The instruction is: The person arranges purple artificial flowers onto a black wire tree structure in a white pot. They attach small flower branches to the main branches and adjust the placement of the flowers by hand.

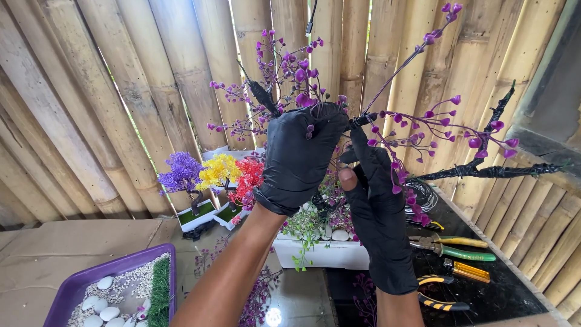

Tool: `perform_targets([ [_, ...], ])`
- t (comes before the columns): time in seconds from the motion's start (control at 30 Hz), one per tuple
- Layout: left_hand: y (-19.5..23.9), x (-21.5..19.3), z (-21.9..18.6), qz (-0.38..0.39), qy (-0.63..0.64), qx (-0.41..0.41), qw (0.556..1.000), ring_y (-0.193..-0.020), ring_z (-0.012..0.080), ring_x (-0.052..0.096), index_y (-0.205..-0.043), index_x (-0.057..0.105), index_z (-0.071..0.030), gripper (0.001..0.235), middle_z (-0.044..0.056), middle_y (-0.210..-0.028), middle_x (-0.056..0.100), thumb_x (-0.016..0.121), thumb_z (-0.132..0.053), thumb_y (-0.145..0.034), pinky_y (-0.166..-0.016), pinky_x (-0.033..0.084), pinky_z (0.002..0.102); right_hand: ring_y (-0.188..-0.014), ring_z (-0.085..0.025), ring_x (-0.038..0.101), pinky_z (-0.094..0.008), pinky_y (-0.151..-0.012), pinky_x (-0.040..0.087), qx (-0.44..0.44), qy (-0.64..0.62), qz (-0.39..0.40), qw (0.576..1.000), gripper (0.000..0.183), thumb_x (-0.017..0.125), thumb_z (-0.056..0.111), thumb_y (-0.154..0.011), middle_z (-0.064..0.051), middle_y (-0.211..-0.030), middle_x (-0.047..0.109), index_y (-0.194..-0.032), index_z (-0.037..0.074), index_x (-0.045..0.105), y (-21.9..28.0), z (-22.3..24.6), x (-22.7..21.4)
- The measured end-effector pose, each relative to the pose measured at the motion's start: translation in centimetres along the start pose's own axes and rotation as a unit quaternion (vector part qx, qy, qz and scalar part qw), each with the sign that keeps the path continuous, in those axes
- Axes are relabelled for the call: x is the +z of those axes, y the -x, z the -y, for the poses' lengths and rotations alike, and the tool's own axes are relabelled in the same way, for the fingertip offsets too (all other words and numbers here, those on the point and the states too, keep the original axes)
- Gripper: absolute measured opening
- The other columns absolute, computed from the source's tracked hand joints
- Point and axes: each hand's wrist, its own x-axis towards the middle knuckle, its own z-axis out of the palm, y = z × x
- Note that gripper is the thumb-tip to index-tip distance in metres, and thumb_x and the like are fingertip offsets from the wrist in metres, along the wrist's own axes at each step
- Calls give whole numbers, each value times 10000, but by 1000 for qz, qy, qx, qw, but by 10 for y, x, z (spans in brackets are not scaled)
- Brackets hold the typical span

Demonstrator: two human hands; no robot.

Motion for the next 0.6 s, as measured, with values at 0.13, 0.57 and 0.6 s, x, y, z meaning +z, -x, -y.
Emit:
perform_targets([
  [0.13,2,0,1,-1,-30,24,999,-573,621,496,-995,695,174,373,440,-727,627,810,-165,-891,-512,589,422,-1168,-273,538,-426,-1052,383,-9,23,-3,1000,324,629,276,-1032,-110,-1318,498,-1248,59,521,-2,2,0],
  [0.57,16,4,34,-10,-10,-87,996,-779,288,760,-1182,766,-275,368,48,-834,791,788,-478,-877,-678,660,352,-1052,-296,567,-441,-955,422,-81,116,-17,990,234,676,231,-1040,-118,-1182,536,-1129,48,558,-5,7,-2],
  [0.6,17,-1,24,-13,14,-105,994,-675,331,739,-1175,771,-220,294,98,-735,772,799,-354,-914,-610,638,354,-1039,-298,570,-443,-944,426,-88,126,-18,988,227,681,225,-1041,-119,-1167,540,-1116,47,562,-3,7,-3],
])
